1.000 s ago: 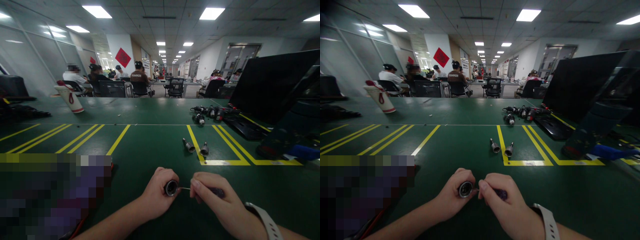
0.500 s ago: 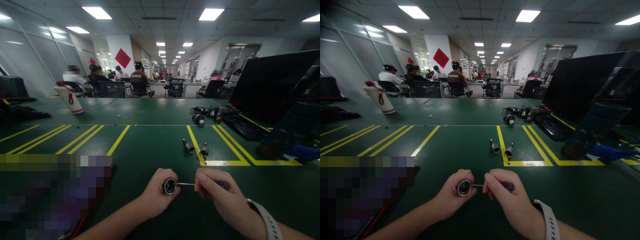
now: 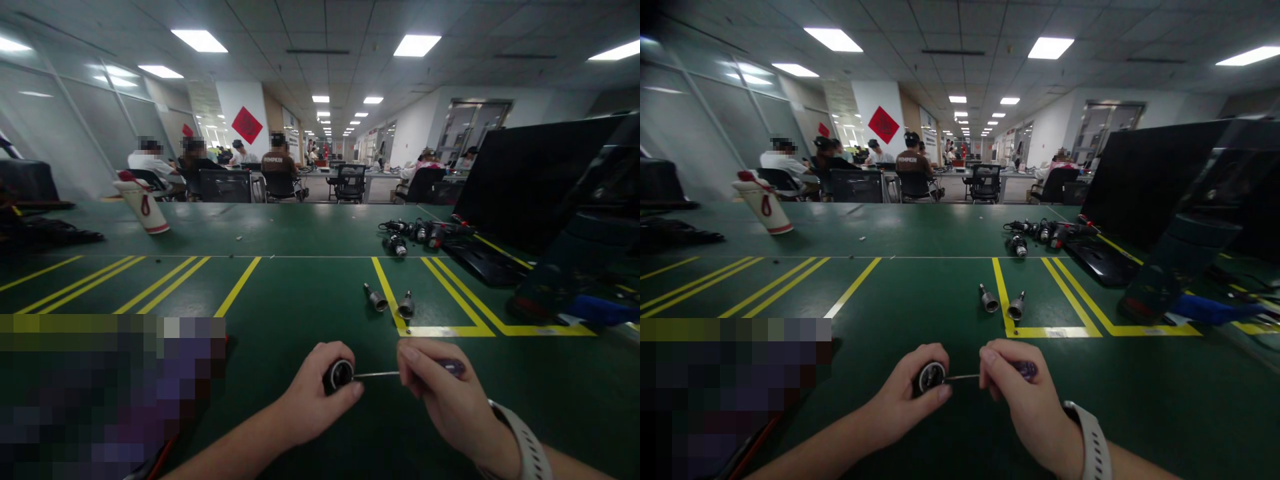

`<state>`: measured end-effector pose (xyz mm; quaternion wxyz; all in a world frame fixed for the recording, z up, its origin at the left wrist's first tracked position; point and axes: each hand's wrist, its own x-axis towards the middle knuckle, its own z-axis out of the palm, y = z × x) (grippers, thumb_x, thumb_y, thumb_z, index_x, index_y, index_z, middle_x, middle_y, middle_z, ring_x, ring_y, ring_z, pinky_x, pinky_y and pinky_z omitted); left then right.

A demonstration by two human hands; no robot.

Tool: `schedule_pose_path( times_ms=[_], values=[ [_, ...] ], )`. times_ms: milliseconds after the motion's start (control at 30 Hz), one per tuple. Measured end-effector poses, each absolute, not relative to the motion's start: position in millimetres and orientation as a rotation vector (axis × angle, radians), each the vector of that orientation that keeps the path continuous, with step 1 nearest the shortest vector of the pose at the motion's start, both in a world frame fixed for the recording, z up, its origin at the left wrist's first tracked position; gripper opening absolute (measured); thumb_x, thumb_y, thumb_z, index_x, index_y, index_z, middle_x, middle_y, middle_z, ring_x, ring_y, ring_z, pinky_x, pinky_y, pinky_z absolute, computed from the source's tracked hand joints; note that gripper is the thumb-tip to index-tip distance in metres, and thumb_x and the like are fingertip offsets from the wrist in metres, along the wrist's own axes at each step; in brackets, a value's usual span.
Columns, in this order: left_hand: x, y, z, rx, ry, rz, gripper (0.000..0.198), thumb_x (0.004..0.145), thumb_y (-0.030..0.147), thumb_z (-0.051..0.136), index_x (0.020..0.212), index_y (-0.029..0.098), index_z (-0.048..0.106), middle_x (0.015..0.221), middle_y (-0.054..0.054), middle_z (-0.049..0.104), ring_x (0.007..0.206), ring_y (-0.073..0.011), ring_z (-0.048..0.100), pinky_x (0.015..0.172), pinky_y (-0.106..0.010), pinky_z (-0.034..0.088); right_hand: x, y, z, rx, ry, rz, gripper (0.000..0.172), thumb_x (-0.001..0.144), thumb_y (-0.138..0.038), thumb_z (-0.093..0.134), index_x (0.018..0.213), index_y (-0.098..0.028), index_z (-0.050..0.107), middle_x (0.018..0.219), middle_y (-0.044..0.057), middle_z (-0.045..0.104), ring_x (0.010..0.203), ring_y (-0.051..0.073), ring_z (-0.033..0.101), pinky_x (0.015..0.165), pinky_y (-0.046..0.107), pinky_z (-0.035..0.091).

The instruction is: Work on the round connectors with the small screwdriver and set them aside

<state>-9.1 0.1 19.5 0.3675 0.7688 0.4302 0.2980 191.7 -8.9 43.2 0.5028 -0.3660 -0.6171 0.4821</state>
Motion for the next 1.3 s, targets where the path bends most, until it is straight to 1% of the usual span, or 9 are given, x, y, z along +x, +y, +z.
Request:
schedule_pose_path(
  times_ms=[233,400,467,533,700,833,967,1100,1300],
  values=[
    [-9,4,22,1.906,1.160,0.721,0.018,0.083,0.035,0.054,0.094,0.021,0.052,0.091,-0.002,0.053,0.084,-0.0194,0.050,0.071,-0.031,0.042,186,-1,50,-0.968,-1.059,1.322,0.036,0.070,-0.040,0.070,0.046,-0.016,0.056,0.046,-0.004,0.044,0.045,0.009,0.037,0.042,0.021,0.026],
    [-4,15,27,1.991,1.264,0.667,0.019,0.083,0.031,0.055,0.098,0.020,0.050,0.098,-0.004,0.054,0.090,-0.0212,0.051,0.079,-0.035,0.044,187,9,47,-0.980,-0.944,1.327,0.034,0.068,-0.041,0.071,0.050,-0.016,0.058,0.049,-0.004,0.046,0.046,0.008,0.037,0.041,0.020,0.025],
    [-2,21,28,2.093,1.310,0.639,0.019,0.082,0.028,0.056,0.098,0.021,0.050,0.102,-0.005,0.055,0.096,-0.0220,0.051,0.088,-0.040,0.041,189,13,44,-0.977,-0.916,1.320,0.033,0.067,-0.041,0.072,0.052,-0.015,0.058,0.049,-0.004,0.047,0.045,0.008,0.037,0.040,0.019,0.025],
    [-1,29,27,2.170,1.336,0.622,0.019,0.082,0.025,0.058,0.099,0.024,0.049,0.108,-0.004,0.056,0.105,-0.0225,0.050,0.100,-0.049,0.031,189,18,39,-0.976,-0.890,1.305,0.032,0.065,-0.040,0.073,0.052,-0.015,0.058,0.049,-0.004,0.048,0.045,0.008,0.038,0.040,0.019,0.024],
    [8,54,22,2.202,1.332,0.578,0.019,0.082,0.022,0.058,0.099,0.025,0.051,0.136,-0.008,0.046,0.135,-0.0288,0.027,0.108,-0.057,0.015,192,33,30,-0.983,-0.836,1.241,0.032,0.063,-0.040,0.074,0.051,-0.014,0.057,0.045,-0.005,0.047,0.042,0.007,0.039,0.036,0.017,0.021],
    [23,78,17,2.220,1.304,0.573,0.022,0.082,0.022,0.058,0.103,0.020,0.052,0.149,-0.016,0.029,0.141,-0.0300,0.016,0.109,-0.053,0.018,199,45,26,-0.996,-0.808,1.191,0.031,0.072,-0.035,0.071,0.054,-0.014,0.056,0.045,-0.007,0.046,0.040,0.006,0.039,0.035,0.016,0.023],
    [36,99,13,2.238,1.260,0.588,0.051,0.077,0.022,0.065,0.123,0.021,0.044,0.154,-0.016,0.018,0.141,-0.0304,0.012,0.110,-0.055,0.014,212,54,24,-0.995,-0.786,1.168,0.022,0.090,-0.027,0.057,0.074,-0.012,0.058,0.061,-0.006,0.054,0.044,0.006,0.047,0.040,0.017,0.038],
    [46,112,11,2.251,1.211,0.590,0.085,0.069,0.027,0.073,0.141,0.021,0.027,0.156,-0.018,0.005,0.141,-0.0333,0.011,0.111,-0.052,0.018,228,67,22,-0.984,-0.720,1.142,0.018,0.092,-0.028,0.055,0.101,-0.013,0.059,0.092,0.003,0.063,0.071,0.014,0.062,0.061,0.029,0.053],
    [64,125,12,2.301,1.119,0.555,0.081,0.071,0.032,0.073,0.140,0.022,0.032,0.152,-0.014,0.027,0.140,-0.0331,0.015,0.112,-0.050,0.018,247,93,9,-0.957,-0.552,1.100,0.026,0.091,-0.029,0.055,0.114,-0.016,0.056,0.112,0.007,0.060,0.092,0.021,0.062,0.077,0.040,0.053]
  ],
)
